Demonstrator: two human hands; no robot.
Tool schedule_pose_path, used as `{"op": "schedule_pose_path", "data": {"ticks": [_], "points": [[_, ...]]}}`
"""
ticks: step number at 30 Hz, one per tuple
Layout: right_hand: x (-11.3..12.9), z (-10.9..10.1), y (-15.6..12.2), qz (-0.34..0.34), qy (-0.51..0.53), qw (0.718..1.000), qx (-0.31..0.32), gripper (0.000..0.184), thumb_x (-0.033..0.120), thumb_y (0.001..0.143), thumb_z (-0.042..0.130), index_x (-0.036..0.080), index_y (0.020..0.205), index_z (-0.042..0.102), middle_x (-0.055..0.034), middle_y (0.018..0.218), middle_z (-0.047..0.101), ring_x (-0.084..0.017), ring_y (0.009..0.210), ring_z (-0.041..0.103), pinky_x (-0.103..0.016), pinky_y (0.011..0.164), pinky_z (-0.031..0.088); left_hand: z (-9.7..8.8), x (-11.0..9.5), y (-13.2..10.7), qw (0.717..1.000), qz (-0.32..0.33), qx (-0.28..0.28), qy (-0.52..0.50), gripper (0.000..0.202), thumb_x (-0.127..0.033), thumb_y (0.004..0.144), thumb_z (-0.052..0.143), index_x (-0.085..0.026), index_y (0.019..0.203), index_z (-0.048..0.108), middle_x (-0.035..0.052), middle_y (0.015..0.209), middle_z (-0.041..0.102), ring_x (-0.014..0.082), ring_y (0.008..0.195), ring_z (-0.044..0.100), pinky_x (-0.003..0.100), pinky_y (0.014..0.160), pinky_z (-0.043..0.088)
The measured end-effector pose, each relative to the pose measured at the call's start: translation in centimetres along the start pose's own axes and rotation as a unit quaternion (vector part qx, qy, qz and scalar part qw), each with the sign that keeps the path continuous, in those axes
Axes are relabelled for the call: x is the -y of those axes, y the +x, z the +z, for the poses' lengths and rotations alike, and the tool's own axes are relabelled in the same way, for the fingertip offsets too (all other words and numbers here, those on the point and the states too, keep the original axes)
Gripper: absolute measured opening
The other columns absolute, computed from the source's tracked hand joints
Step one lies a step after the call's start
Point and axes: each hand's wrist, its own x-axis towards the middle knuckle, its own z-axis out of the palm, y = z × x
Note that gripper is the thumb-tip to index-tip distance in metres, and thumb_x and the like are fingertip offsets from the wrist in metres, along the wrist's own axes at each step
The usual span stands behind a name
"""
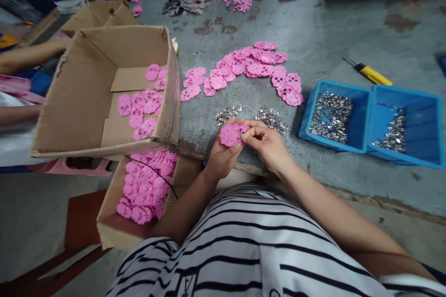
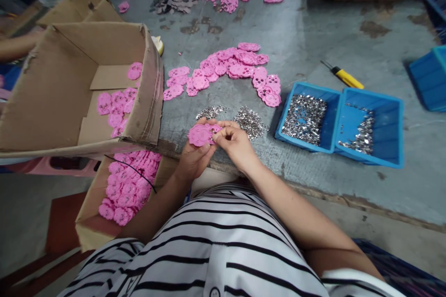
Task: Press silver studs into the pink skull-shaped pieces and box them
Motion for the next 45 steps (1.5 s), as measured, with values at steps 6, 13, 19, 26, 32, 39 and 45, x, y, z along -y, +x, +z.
{"op": "schedule_pose_path", "data": {"ticks": [6, 13, 19, 26, 32, 39, 45], "points": [[-0.3, 0.3, -0.2, -0.006, 0.007, 1.000, -0.023, 0.030, 0.045, 0.068, 0.076, 0.021, 0.059, 0.061, -0.0052, 0.096, 0.061, -0.023, 0.102, 0.054, -0.039, 0.099, 0.039, 0.2, 0.3, -0.1, 1.000, 0.016, 0.009, 0.002, 0.066, -0.041, 0.066, 0.083, -0.028, 0.125, 0.056, 0.0080, 0.137, 0.056, 0.0252, 0.133, 0.048, 0.042, 0.113, 0.038], [-0.2, 0.4, -0.3, -0.020, -0.012, 1.000, -0.021, 0.029, 0.046, 0.072, 0.072, 0.021, 0.062, 0.060, -0.0056, 0.101, 0.059, -0.023, 0.106, 0.053, -0.038, 0.101, 0.038, 0.4, 0.3, 0.0, 1.000, 0.026, -0.005, -0.008, 0.063, -0.038, 0.064, 0.085, -0.029, 0.120, 0.057, 0.0073, 0.132, 0.059, 0.0247, 0.132, 0.048, 0.042, 0.113, 0.038], [-0.4, 0.5, -0.4, -0.074, -0.081, 0.993, -0.033, 0.020, 0.034, 0.077, 0.067, 0.022, 0.063, 0.058, -0.0075, 0.108, 0.059, -0.023, 0.109, 0.053, -0.041, 0.101, 0.038, 0.5, 0.4, 0.0, 0.999, 0.035, -0.016, 0.011, 0.063, -0.039, 0.064, 0.083, -0.026, 0.120, 0.057, 0.0092, 0.134, 0.058, 0.0255, 0.133, 0.047, 0.041, 0.114, 0.036], [-1.6, 0.8, -0.4, -0.088, -0.053, 0.992, -0.071, 0.012, 0.032, 0.075, 0.066, 0.023, 0.075, 0.059, -0.0083, 0.108, 0.058, -0.023, 0.110, 0.053, -0.040, 0.095, 0.042, 0.7, 0.7, 0.5, 0.997, 0.028, -0.073, -0.001, 0.055, -0.019, 0.063, 0.075, -0.023, 0.114, 0.055, 0.0072, 0.121, 0.065, 0.0232, 0.122, 0.056, 0.042, 0.110, 0.039], [-1.9, -0.2, -0.4, -0.076, -0.047, 0.992, -0.092, 0.017, 0.038, 0.077, 0.065, 0.022, 0.072, 0.060, -0.0080, 0.107, 0.061, -0.024, 0.113, 0.054, -0.041, 0.099, 0.041, 0.3, 0.9, 0.7, 0.996, 0.022, -0.086, 0.013, 0.053, -0.014, 0.059, 0.069, -0.021, 0.108, 0.052, 0.0067, 0.111, 0.069, 0.0255, 0.112, 0.065, 0.045, 0.104, 0.045], [-4.1, -3.5, -1.3, -0.035, -0.111, 0.991, -0.061, 0.023, 0.047, 0.072, 0.069, 0.025, 0.071, 0.063, -0.0054, 0.081, 0.069, -0.022, 0.080, 0.063, -0.038, 0.077, 0.051, -0.1, -1.7, -0.2, 1.000, -0.009, -0.019, 0.002, 0.055, -0.015, 0.063, 0.071, -0.025, 0.109, 0.043, 0.0051, 0.109, 0.069, 0.0270, 0.102, 0.069, 0.046, 0.085, 0.057], [-6.4, -5.2, -2.0, -0.048, -0.200, 0.979, -0.014, 0.032, 0.057, 0.068, 0.067, 0.024, 0.068, 0.066, -0.0054, 0.069, 0.069, -0.022, 0.065, 0.063, -0.035, 0.062, 0.053, -2.0, -9.2, -2.0, 0.994, 0.063, -0.063, 0.072, 0.050, -0.031, 0.066, 0.081, -0.019, 0.107, 0.057, 0.0062, 0.100, 0.069, 0.0267, 0.102, 0.067, 0.041, 0.090, 0.056]]}}
